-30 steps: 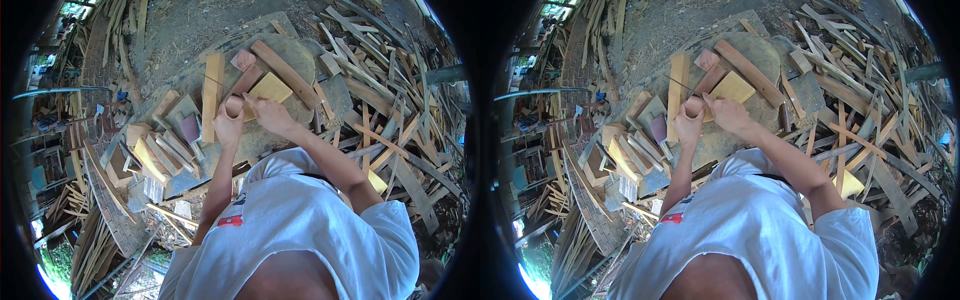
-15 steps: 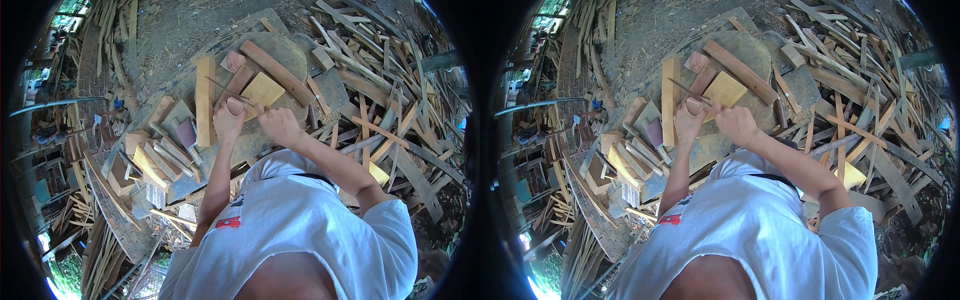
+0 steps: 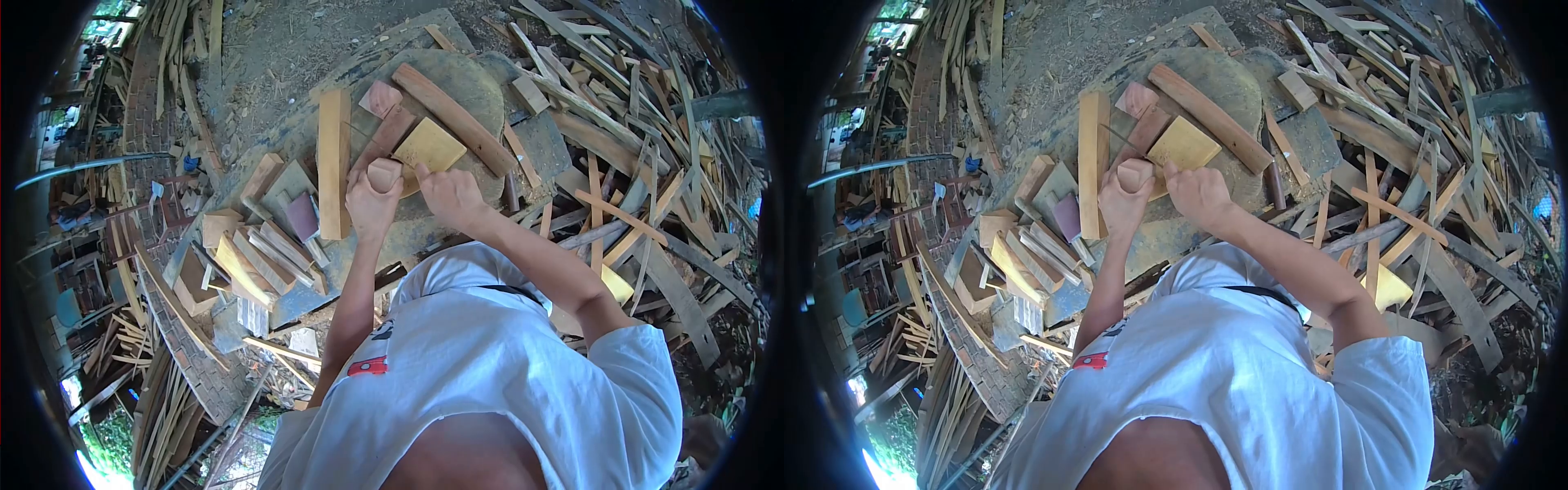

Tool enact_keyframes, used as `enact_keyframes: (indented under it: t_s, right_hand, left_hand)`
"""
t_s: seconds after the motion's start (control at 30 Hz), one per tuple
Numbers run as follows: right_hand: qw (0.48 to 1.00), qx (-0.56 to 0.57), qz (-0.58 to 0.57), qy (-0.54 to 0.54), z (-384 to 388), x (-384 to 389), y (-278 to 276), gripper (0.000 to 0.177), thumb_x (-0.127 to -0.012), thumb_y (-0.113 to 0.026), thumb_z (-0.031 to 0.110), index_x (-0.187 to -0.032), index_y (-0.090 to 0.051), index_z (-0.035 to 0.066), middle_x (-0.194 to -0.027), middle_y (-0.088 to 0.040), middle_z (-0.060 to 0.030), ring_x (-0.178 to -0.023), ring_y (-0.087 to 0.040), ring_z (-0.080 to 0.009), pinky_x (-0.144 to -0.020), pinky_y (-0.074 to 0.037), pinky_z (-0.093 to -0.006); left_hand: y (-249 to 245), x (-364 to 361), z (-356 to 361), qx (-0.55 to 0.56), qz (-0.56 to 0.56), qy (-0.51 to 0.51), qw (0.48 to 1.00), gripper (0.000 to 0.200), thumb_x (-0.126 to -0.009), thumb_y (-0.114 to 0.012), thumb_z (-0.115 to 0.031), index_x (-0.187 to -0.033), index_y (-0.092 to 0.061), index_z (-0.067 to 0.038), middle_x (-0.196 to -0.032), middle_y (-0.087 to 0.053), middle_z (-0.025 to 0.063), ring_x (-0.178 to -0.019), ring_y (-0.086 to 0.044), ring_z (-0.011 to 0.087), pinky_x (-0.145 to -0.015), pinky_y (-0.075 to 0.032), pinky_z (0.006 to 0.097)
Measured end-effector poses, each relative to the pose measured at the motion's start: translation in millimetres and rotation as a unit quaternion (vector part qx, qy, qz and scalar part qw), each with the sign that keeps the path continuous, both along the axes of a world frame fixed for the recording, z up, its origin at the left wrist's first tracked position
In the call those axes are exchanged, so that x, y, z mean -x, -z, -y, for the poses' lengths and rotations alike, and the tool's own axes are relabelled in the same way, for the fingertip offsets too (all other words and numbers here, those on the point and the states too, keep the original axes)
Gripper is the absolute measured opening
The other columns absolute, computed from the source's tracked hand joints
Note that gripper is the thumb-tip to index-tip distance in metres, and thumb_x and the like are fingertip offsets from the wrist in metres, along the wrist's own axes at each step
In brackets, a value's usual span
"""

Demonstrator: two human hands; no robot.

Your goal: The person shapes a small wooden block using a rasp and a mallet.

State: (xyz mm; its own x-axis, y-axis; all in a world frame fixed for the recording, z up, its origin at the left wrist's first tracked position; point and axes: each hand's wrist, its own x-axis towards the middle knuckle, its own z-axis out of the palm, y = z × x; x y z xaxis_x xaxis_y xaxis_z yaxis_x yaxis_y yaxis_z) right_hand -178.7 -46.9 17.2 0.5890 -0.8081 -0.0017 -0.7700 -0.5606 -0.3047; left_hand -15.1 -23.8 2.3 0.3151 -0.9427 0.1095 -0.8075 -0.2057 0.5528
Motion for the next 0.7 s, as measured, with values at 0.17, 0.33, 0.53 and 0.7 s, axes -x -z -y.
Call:
enact_keyframes:
  t_s: [0.17, 0.33, 0.53, 0.7]
  right_hand:
    - [1.0, -0.027, -0.007, -0.014, -5, 3, -3, 0.023, -0.084, -0.049, 0.011, -0.104, -0.055, 0.001, -0.065, -0.066, -0.0111, -0.058, -0.067, -0.0264, -0.049, -0.052, -0.0366]
    - [0.999, 0.018, 0.023, 0.015, 1, -5, 12, 0.036, -0.083, -0.048, 0.012, -0.117, -0.054, 0.001, -0.064, -0.064, -0.0116, -0.057, -0.065, -0.0257, -0.048, -0.052, -0.0367]
    - [1.0, 0.002, 0.013, 0.024, 4, -5, 15, 0.044, -0.081, -0.049, 0.013, -0.123, -0.052, 0.001, -0.062, -0.061, -0.0083, -0.054, -0.063, -0.0231, -0.046, -0.05, -0.0355]
    - [0.999, 0.032, 0.038, -0.014, -8, 9, 8, 0.043, -0.083, -0.048, 0.013, -0.124, -0.05, 0.001, -0.068, -0.063, -0.0119, -0.059, -0.064, -0.0256, -0.05, -0.051, -0.0378]
  left_hand:
    - [1, 2, -4, 0.013, -0.004, -0.01, 1.0, 0.044, -0.062, -0.078, -0.025, -0.091, -0.062, 0.003, -0.093, -0.062, 0.0177, -0.084, -0.063, 0.0342, -0.077, -0.051, 0.0412]
    - [5, 0, -1, 0.03, 0.026, -0.002, 0.999, 0.049, -0.062, -0.079, -0.025, -0.098, -0.063, 0.004, -0.095, -0.063, 0.0195, -0.086, -0.064, 0.034, -0.078, -0.051, 0.0394]
    - [7, 0, -5, 0.029, -0.013, -0.018, 0.999, 0.043, -0.062, -0.078, -0.025, -0.089, -0.061, 0.004, -0.096, -0.061, 0.0185, -0.085, -0.062, 0.0367, -0.076, -0.05, 0.0426]
    - [10, -3, -5, 0.067, -0.007, 0.002, 0.998, 0.045, -0.061, -0.079, -0.025, -0.09, -0.061, 0.005, -0.095, -0.061, 0.0189, -0.085, -0.062, 0.036, -0.076, -0.05, 0.0424]
